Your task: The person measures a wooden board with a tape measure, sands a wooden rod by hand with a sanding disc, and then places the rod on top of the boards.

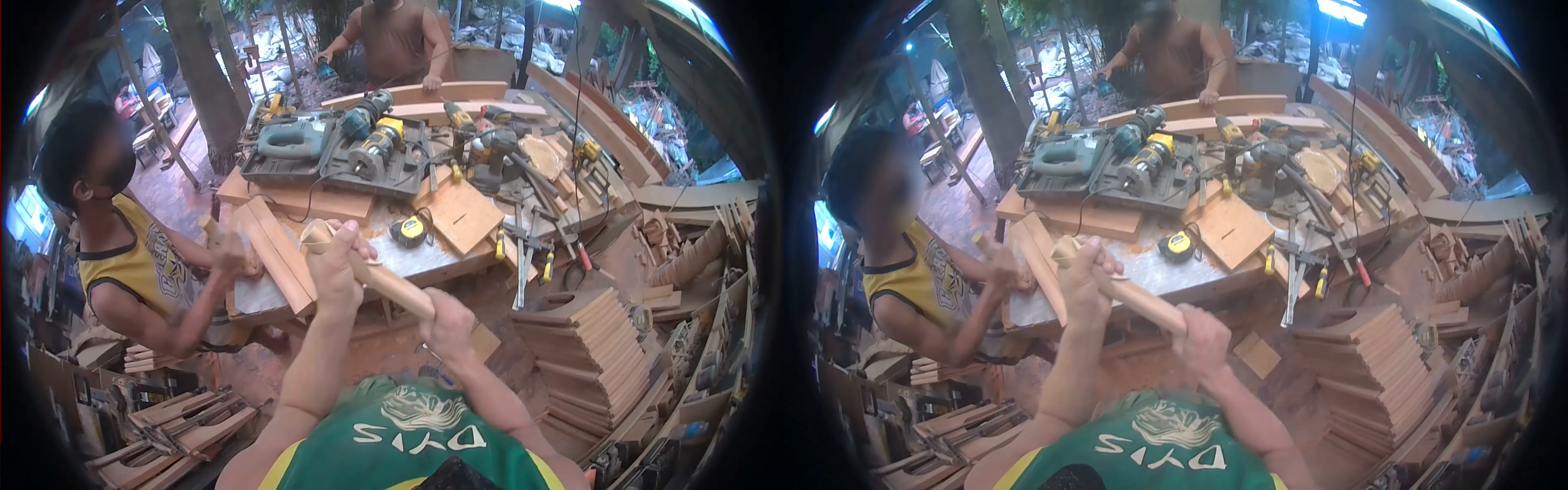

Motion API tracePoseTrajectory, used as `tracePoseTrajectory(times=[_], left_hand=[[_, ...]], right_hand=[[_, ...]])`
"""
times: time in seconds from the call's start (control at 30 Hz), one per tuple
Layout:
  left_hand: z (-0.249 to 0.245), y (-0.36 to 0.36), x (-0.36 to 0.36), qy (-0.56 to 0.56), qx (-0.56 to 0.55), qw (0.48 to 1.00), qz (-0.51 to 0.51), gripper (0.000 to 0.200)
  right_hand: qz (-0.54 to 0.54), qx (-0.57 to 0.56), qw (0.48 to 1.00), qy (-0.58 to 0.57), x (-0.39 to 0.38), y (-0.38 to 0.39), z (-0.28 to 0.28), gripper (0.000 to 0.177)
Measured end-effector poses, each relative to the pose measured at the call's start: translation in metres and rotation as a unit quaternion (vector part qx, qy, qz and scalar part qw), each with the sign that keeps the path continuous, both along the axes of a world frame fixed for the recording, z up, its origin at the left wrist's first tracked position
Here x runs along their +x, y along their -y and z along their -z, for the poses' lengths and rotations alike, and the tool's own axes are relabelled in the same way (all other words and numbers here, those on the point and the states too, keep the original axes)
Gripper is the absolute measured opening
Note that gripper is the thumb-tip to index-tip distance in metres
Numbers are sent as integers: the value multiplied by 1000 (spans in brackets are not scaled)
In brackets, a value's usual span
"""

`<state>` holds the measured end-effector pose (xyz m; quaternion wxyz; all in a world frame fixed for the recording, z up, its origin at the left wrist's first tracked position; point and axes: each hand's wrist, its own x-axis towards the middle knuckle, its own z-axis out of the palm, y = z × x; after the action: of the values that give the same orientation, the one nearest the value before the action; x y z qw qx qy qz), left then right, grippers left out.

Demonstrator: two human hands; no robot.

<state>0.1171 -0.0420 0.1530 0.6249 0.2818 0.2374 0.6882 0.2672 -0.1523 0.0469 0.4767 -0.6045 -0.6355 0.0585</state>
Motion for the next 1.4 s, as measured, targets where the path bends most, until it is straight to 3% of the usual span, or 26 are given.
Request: tracePoseTrajectory(times=[0.07,0.13,0.2,0.23,0.27,0.37,0.4,0.43,0.47,0.5,0.53,0.63,0.7,0.77,0.83,0.93,0.97,1.0,1.07,1.1,1.13,1.23,1.27,1.3,1.33,1.4], left_hand=[[9,20,-2,-27,21,999,14,21],[-9,28,-8,-51,67,991,101,23],[-17,21,-22,112,218,887,390,24],[-24,14,-26,185,287,785,517,25],[-33,14,-21,191,329,739,556,25],[-30,23,-22,187,211,852,442,23],[-27,25,-20,143,165,903,371,22],[-23,23,-19,96,119,943,295,22],[-18,22,-17,48,71,973,214,21],[-13,24,-17,0,18,991,130,20],[-9,30,-10,-34,23,998,54,19],[-10,43,1,-75,29,997,-23,18],[-17,41,-15,-30,72,989,127,19],[-23,33,-25,63,176,930,316,21],[-30,23,-26,204,325,765,517,22],[-20,22,-26,194,270,818,470,20],[-15,19,-26,189,254,834,453,19],[-1,13,-26,179,174,890,381,17],[8,5,-8,42,46,988,139,15],[15,5,-1,-31,-27,999,12,15],[22,8,3,-34,-11,999,-26,17],[8,31,7,-38,38,998,-16,18],[-1,33,-4,-40,55,994,80,21],[-8,30,-14,51,110,966,229,21],[-16,27,-23,137,162,903,372,21],[-42,27,-23,241,272,730,579,24]], right_hand=[[47,22,998,32,-3,6,6,27],[-92,-115,983,-113,-11,27,5,18],[-322,-299,857,-270,-12,45,-12,23],[-438,-369,755,-320,-4,48,-14,26],[-537,-429,629,-362,1,52,-14,29],[-519,-455,578,-436,12,50,-5,30],[-461,-437,647,-422,12,52,-20,28],[-356,-347,803,-330,8,53,-18,27],[-234,-239,916,-221,1,55,-12,25],[-100,-122,982,-104,-4,57,-6,25],[-11,-12,999,-37,-2,48,0,29],[78,13,994,73,10,45,10,27],[-106,-149,979,-85,8,58,7,28],[-301,-309,872,-233,9,68,-1,29],[-483,-445,670,-346,17,73,-9,29],[-539,-446,648,-300,19,59,2,28],[-438,-380,772,-259,17,56,-1,28],[-323,-301,872,-212,13,54,-4,28],[-98,-142,983,-70,14,39,10,28],[6,-73,997,18,12,32,19,30],[43,22,999,26,15,25,23,29],[79,24,996,34,9,30,28,25],[-33,-125,983,-134,4,46,24,23],[-148,-251,936,-200,0,58,6,21],[-271,-359,860,-242,-3,65,-35,24],[-485,-444,700,-277,4,57,-26,26]])
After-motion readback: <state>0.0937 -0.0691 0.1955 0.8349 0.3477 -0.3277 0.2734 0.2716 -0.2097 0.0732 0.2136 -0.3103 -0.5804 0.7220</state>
